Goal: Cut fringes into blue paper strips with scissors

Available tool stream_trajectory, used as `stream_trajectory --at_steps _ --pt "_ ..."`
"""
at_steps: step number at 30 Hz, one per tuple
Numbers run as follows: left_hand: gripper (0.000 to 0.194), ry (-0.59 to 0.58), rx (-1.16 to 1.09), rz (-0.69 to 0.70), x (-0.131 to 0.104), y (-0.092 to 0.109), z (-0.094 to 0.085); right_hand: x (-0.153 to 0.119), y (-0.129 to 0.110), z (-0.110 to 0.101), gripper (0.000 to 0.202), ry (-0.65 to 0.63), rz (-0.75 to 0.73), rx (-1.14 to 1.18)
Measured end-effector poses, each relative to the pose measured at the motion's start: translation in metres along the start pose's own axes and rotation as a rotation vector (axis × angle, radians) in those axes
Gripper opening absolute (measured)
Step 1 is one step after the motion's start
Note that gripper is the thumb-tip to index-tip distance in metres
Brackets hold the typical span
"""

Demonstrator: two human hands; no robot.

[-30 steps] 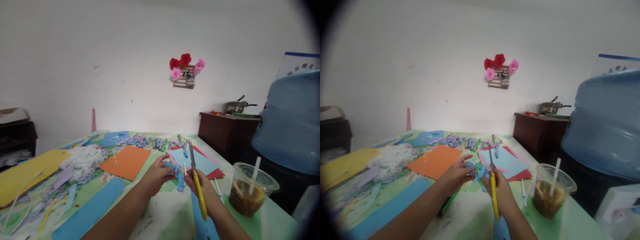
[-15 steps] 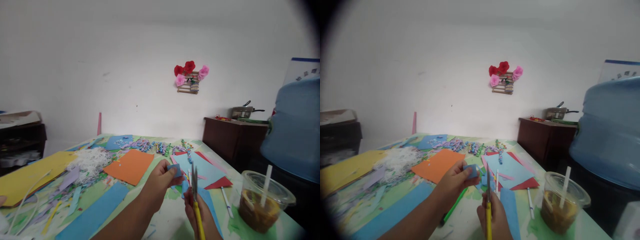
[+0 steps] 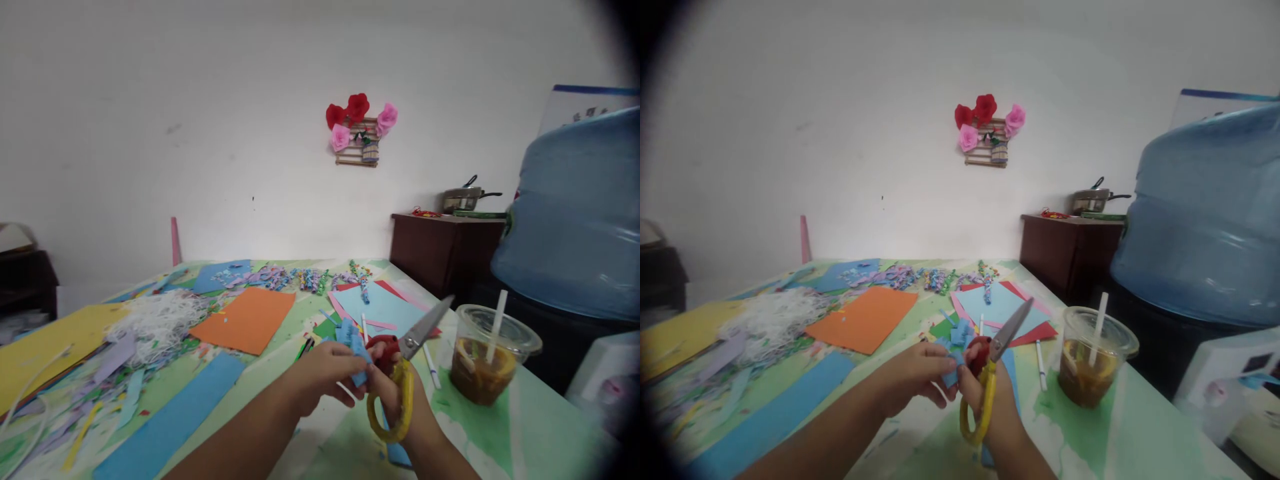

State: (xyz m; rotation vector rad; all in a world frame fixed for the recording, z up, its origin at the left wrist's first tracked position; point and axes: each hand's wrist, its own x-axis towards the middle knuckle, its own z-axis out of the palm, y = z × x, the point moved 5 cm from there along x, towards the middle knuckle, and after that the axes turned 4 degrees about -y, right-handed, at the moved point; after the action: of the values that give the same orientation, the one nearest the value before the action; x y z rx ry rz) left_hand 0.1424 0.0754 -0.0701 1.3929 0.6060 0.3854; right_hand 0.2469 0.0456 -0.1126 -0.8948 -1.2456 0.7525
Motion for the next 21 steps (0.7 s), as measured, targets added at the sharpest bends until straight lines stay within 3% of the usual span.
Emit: stream_trajectory --at_steps 4,7,11,15,18,21 --pt "0.037 -0.219 0.030 -0.189 0.004 -0.009 -0.004 0.001 -0.014 0.012 0.017 -0.258 -0.016 -0.014" --pt "0.037 -0.235 0.088 -0.182 0.003 -0.010 -0.008 0.003 -0.019 0.011 0.018 -0.298 0.001 -0.076" --pt "0.020 -0.102 0.256 -0.072 0.001 -0.005 -0.016 0.005 -0.009 0.004 0.020 -0.253 0.106 -0.194" --pt "0.020 0.073 0.387 0.045 0.002 0.001 -0.024 0.007 0.008 -0.008 0.024 -0.089 0.206 -0.291" --pt "0.019 0.245 0.332 0.182 0.002 0.011 -0.031 0.009 0.014 -0.019 0.026 0.084 0.237 -0.368" --pt "0.019 0.354 0.230 0.310 -0.003 0.022 -0.035 0.009 0.012 -0.019 0.026 0.133 0.212 -0.444"
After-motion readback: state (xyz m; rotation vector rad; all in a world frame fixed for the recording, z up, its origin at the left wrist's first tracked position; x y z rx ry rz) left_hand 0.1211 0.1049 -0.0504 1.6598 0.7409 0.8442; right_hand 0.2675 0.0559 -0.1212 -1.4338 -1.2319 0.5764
